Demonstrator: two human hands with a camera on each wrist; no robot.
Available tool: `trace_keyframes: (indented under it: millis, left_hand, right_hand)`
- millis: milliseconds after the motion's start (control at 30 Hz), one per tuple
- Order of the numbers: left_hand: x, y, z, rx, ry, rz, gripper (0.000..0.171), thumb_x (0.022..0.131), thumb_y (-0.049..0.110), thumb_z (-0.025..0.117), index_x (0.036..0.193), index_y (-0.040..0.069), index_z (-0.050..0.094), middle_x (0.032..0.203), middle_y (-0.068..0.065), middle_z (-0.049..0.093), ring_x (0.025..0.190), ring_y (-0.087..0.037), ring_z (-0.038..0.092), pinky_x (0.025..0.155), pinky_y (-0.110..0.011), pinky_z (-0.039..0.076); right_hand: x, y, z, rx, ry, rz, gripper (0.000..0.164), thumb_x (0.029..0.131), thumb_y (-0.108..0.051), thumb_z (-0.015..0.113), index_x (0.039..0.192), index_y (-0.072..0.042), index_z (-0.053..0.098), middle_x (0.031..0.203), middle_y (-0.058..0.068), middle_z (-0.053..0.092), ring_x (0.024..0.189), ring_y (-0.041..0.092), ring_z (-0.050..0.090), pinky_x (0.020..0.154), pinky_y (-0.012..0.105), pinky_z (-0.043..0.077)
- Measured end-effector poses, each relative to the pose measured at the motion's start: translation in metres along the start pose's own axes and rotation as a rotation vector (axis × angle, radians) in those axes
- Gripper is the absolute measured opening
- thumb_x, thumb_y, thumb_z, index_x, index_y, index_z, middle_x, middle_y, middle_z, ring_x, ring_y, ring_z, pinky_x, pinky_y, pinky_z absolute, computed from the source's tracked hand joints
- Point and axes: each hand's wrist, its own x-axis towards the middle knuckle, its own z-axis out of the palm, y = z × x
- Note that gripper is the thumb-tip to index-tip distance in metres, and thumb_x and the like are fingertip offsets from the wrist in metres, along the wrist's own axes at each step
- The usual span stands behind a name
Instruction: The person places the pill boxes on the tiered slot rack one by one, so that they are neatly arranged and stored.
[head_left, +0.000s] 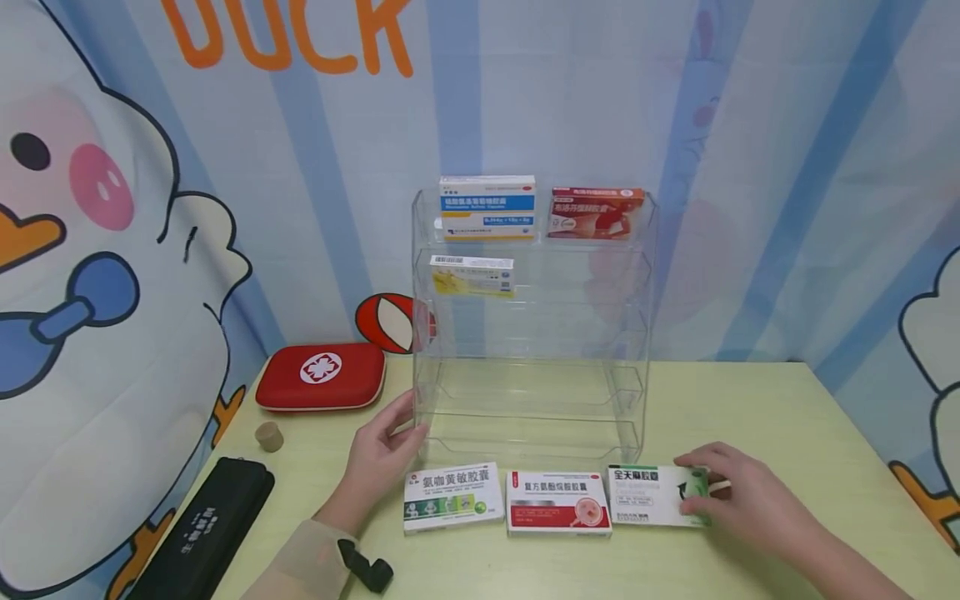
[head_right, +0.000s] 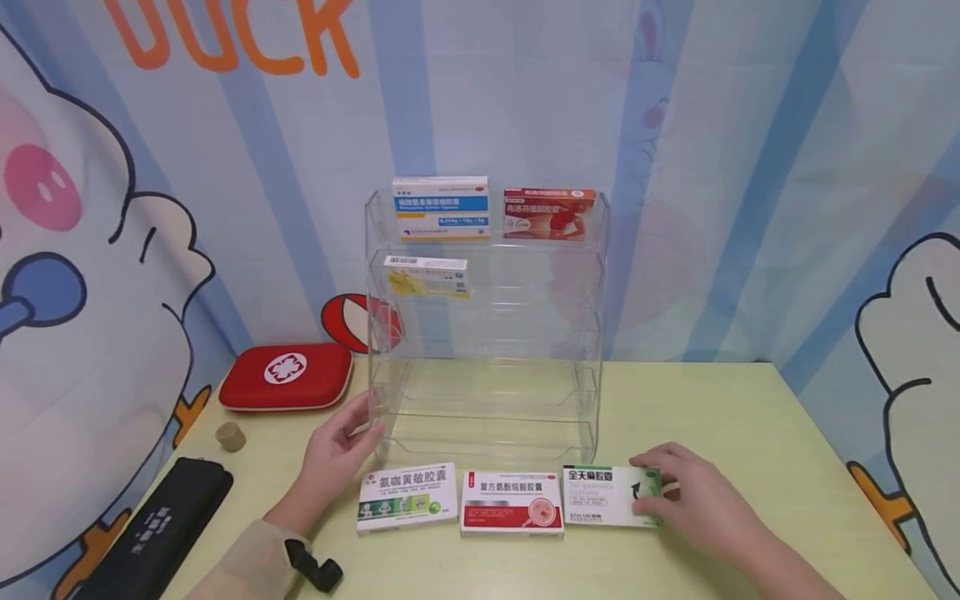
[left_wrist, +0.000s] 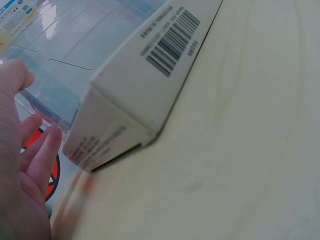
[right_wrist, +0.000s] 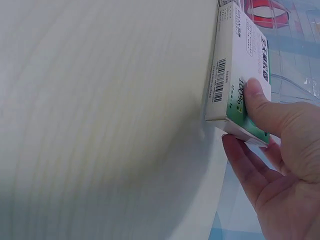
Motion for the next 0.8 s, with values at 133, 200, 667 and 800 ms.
trace_keyframes:
  millis: [133, 200, 667, 800]
  left_hand:
    - [0.0, 0.0, 0.0, -0.002, 0.006, 0.009, 0.061, 0.103, 0.011, 0.076, 0.16, 0.024, 0.058, 0.162, -0.005, 0.063, 0.145, -0.03, 0.066, 0.108, -0.028, 0.062]
    - [0.0, 0.0, 0.0, -0.009, 0.003, 0.011, 0.061, 0.103, 0.011, 0.076, 0.16, 0.024, 0.058, 0.162, -0.005, 0.063, 0.145, -0.03, 0.066, 0.108, -0.028, 0.062]
    - [0.001, 0.001, 0.001, -0.02, -0.004, 0.015, 0.061, 0.104, 0.009, 0.075, 0.161, 0.022, 0.057, 0.162, -0.007, 0.063, 0.144, -0.032, 0.066, 0.106, -0.02, 0.061]
    - [0.0, 0.001, 0.001, -0.015, -0.006, 0.008, 0.062, 0.104, 0.01, 0.076, 0.161, 0.023, 0.057, 0.162, -0.006, 0.063, 0.145, -0.031, 0.066, 0.106, -0.022, 0.061]
  right_hand:
    - [0.002, -0.003, -0.004, 0.017, 0.031, -0.021, 0.041, 0.087, -0.017, 0.094, 0.125, -0.013, 0.079, 0.126, 0.005, 0.074, 0.097, 0.011, 0.074, 0.078, 0.02, 0.067]
    - [0.003, -0.004, -0.008, 0.019, 0.04, -0.021, 0.036, 0.088, -0.015, 0.092, 0.122, -0.016, 0.08, 0.124, 0.004, 0.074, 0.096, 0.009, 0.073, 0.077, 0.02, 0.067]
    - [0.018, -0.023, -0.032, 0.012, 0.232, -0.199, 0.035, 0.084, -0.007, 0.094, 0.114, -0.018, 0.081, 0.115, 0.0, 0.076, 0.095, -0.003, 0.07, 0.071, 0.019, 0.067]
    - [0.024, -0.036, -0.034, 0.025, 0.274, -0.212, 0.035, 0.083, -0.006, 0.095, 0.113, -0.016, 0.082, 0.116, 0.001, 0.075, 0.096, -0.002, 0.071, 0.072, 0.017, 0.066]
